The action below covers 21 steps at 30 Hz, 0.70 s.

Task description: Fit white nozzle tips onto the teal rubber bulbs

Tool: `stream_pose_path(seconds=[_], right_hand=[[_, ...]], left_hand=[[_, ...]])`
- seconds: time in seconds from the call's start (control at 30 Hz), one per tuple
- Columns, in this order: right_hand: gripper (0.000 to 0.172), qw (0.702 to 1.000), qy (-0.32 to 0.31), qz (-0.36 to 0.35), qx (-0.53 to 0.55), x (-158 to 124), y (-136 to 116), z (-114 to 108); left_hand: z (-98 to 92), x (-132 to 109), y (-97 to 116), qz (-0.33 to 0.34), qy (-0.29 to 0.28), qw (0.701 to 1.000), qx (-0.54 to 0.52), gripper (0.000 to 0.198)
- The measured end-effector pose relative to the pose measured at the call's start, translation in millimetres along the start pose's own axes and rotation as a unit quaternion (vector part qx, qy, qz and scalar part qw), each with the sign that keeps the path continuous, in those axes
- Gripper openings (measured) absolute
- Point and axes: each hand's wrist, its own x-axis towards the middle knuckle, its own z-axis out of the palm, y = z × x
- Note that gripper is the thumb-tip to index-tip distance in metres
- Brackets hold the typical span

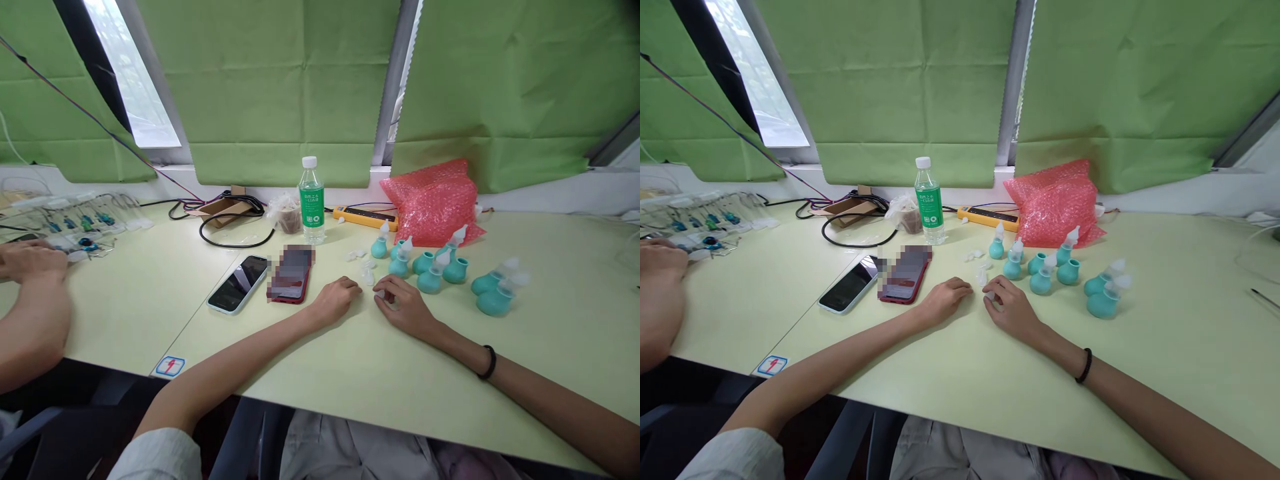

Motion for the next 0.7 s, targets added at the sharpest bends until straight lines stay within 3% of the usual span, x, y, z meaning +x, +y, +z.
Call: stream_pose_path(seconds=[0.23, 0.43, 0.7], right_hand=[[0.006, 0.999, -0.023, 0.004, 0.048, 1.0, -4.3, -3.7], [0.015, 0.998, -0.025, 0.027, 0.044, 2.4, -2.6, -3.0], [0.019, 0.998, -0.013, 0.025, 0.053, 1.1, 0.0, 0.0]], left_hand=[[-0.1, 1.3, -3.4, -0.031, 0.14, 0.978, -0.152, 0.022], [-2.1, -0.3, -1.2, -0.032, 0.117, 0.973, -0.196, 0.022], [-7.9, 1.2, 2.8, -0.115, 0.198, 0.935, -0.271, 0.017]])
